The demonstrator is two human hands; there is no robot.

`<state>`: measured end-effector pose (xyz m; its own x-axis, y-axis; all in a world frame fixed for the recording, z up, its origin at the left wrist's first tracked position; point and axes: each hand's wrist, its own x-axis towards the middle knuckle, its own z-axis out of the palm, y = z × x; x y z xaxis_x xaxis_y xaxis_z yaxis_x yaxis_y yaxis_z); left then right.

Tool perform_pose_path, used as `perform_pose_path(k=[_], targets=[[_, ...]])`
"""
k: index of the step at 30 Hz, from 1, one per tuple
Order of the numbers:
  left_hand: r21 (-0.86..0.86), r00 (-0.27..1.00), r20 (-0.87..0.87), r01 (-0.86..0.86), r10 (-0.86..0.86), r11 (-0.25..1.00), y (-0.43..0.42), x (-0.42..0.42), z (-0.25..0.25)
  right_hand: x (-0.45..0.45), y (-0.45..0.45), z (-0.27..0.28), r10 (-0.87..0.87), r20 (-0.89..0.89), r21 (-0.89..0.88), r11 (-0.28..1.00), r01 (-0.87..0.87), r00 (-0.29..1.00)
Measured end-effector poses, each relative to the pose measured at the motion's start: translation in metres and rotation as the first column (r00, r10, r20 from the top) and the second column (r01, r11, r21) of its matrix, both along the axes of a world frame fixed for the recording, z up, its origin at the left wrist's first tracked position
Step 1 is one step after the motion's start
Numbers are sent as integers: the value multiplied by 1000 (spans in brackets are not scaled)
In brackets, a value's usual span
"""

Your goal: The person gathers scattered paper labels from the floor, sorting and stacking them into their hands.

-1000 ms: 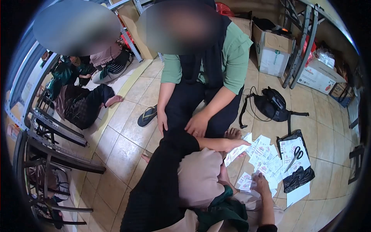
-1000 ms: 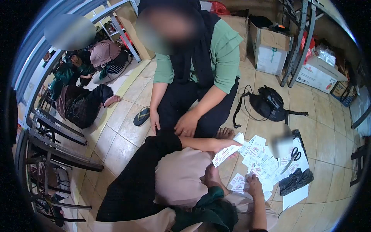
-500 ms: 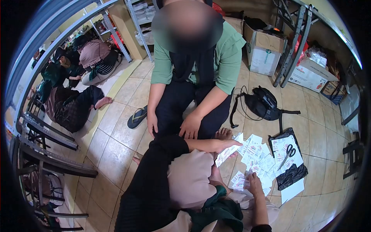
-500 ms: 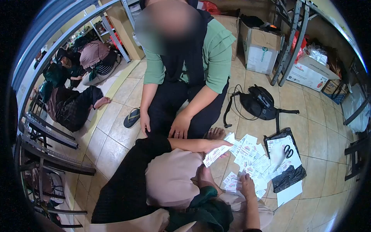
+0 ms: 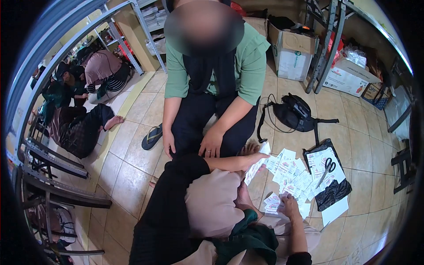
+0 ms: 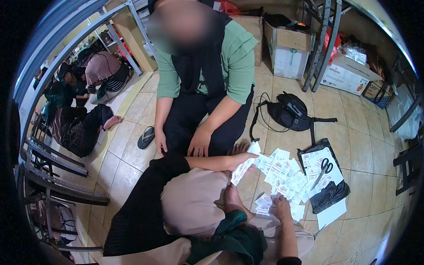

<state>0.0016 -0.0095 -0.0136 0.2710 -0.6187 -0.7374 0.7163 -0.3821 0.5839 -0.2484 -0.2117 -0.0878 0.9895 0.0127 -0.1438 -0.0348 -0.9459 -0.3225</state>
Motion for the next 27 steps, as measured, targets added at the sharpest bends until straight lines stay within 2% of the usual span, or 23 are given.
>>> perform_pose_path(k=[1, 2, 3, 5, 6, 8, 9, 10, 11, 12, 15, 16, 17, 19, 20, 21, 22, 24, 25, 27], targets=[[-1, 993, 62, -100, 99, 995, 0, 1, -3, 0, -1, 0, -29, -39, 72, 997, 32, 999], [0, 993, 63, -97, 97, 995, 0, 3, -5, 1, -2, 1, -55, -79, 143, 988, 65, 995], [6, 975, 84, -208, 207, 978, 1, 3, -6, 1, -4, 2, -57, -80, 144, 987, 68, 995], [41, 916, 153, -381, 371, 924, 1, 5, -9, 3, -8, 5, -87, -172, 301, 944, 136, 981], [43, 916, 154, -380, 370, 924, 3, 11, -20, 6, -10, 13, -87, -172, 303, 943, 137, 981], [-46, 890, 156, -427, 429, 903, 9, 21, -35, 8, -14, 24, -219, -149, 204, 947, 247, 964], [39, 798, 348, -537, 492, 843, 3, 18, -40, 8, -17, 27, -238, 80, 315, 927, 202, 968], [42, 799, 346, -536, 491, 843, 0, 16, -46, 9, -21, 32, -221, 208, 208, 962, 178, 953], [-13, 591, 716, -522, 372, 853, 0, 18, -68, 14, -20, 45, -217, 318, 164, 971, 172, 923], [-56, 256, 945, -486, 203, 872, -1, 16, -73, 18, -17, 56, -206, 424, 118, 978, 172, 882], [-20, 209, 967, -511, 148, 859, -2, 10, -69, 18, -20, 46, -186, 389, 31, 981, 189, 902], [-21, 210, 966, -512, 148, 859, -2, 10, -67, 17, -21, 35, -175, 341, -25, 980, 195, 924], [-42, 239, 952, -514, 190, 857, -2, 10, -65, 15, -20, 28, -178, 222, -96, 975, 203, 959], [-61, 267, 936, -517, 229, 854, -2, 12, -62, 13, -20, 14, -201, 198, -76, 973, 220, 959], [-17, 495, 810, -519, 316, 855, -1, 11, -49, 12, -21, 12, -226, 171, -57, 969, 239, 959], [26, 682, 622, -508, 384, 861, 0, 12, -42, 13, -22, 15, -215, 222, -21, 974, 225, 951], [27, 684, 622, -505, 381, 863, 3, 13, -35, 13, -23, 18, -219, 221, -20, 973, 229, 950], [-66, 876, 165, -449, 453, 891, 5, 15, -28, 16, -20, 34, -312, 270, 51, 949, 310, 911], [-66, 877, 165, -446, 451, 892, 2, 13, -24, 17, -19, 39, -299, 355, 83, 954, 289, 886], [-62, 865, 213, -452, 455, 890, -4, 10, -20, 20, -17, 43, -321, 323, 76, 947, 313, 890]])
